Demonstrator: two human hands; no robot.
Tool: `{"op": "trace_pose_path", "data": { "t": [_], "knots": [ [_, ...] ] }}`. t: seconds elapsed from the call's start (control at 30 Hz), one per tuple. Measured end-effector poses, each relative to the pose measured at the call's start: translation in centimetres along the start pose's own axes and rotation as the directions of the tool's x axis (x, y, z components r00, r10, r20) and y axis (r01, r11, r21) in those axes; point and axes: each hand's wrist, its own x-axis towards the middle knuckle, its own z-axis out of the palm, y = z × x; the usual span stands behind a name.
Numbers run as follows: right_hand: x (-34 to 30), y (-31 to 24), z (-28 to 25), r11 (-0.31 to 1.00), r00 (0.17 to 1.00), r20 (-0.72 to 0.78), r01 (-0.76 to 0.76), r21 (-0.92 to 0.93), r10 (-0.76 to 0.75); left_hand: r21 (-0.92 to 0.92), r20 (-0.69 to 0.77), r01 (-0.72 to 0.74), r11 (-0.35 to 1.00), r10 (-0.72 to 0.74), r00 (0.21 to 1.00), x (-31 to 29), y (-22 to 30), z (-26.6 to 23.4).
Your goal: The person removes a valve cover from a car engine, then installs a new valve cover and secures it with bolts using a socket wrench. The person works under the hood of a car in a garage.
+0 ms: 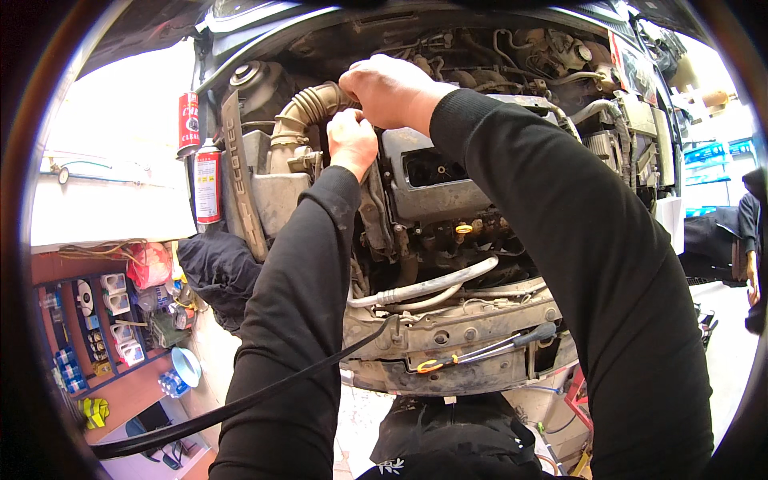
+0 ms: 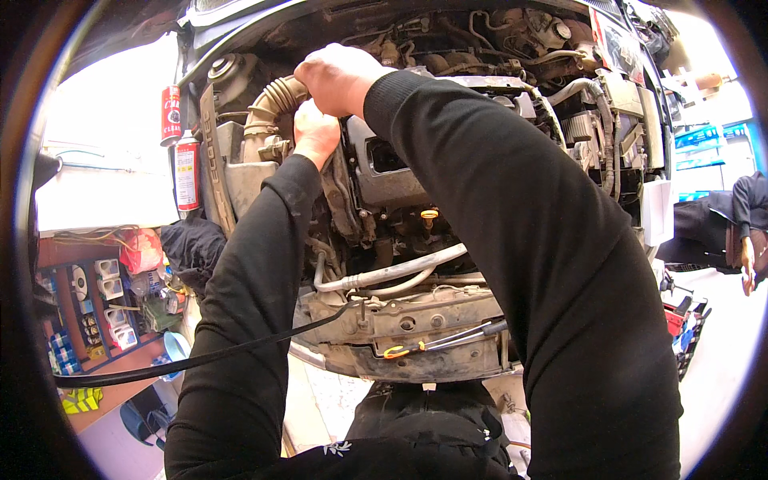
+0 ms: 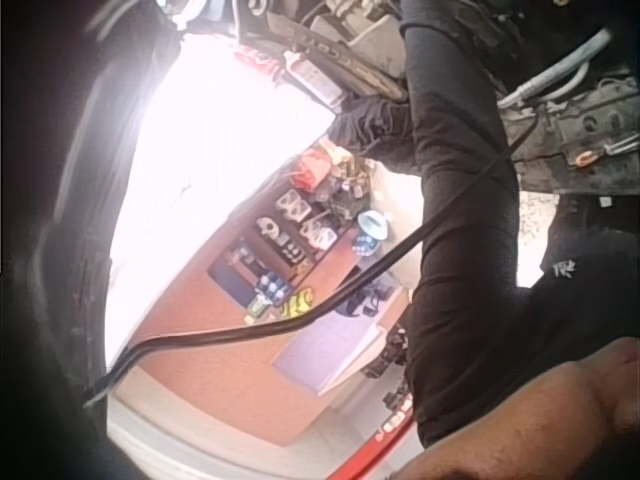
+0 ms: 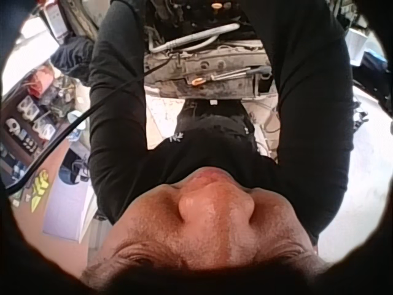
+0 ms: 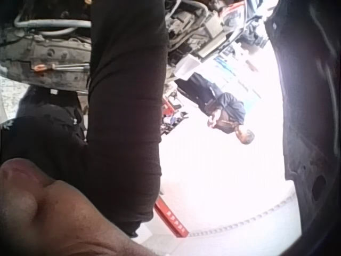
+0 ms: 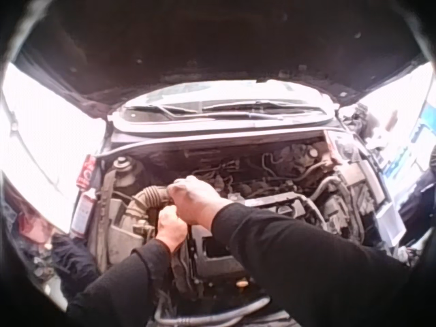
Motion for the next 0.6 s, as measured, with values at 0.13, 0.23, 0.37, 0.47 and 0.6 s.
{"op": "trace_pose_path", "data": {
  "t": [0.13, 0.23, 0.37, 0.47, 0.6],
  "knots": [
    [-0.2, 0.0, 0.0, 0.996, 0.997, 0.053, -0.058, -0.070, 0.062, 0.029, 0.056, 0.012, 1.000, -0.013, 0.998, 0.3, -0.5, 0.7],
    [0.0, 0.4, 0.0, 0.994, 0.999, 0.048, -0.021, -0.110, 0.026, -0.059, -0.002, 0.102, 0.993, -0.103, 0.995, -0.3, 0.5, 0.4],
    [-0.2, 1.2, 0.3, 0.998, 0.998, -0.008, 0.056, -0.041, -0.056, -0.139, 0.036, 0.168, 0.976, -0.164, 0.986, -0.4, 1.6, -0.4],
    [-0.8, 2.4, 0.3, 0.995, 0.989, -0.111, 0.099, 0.009, -0.097, -0.125, 0.012, 0.157, 0.980, -0.157, 0.988, -0.4, 1.8, -0.6],
    [-1.5, 4.1, -0.3, 0.999, 0.997, -0.076, -0.003, -0.036, 0.000, -0.084, -0.028, 0.107, 0.991, -0.110, 0.994, -0.6, 1.8, -0.6]
  ]
}}
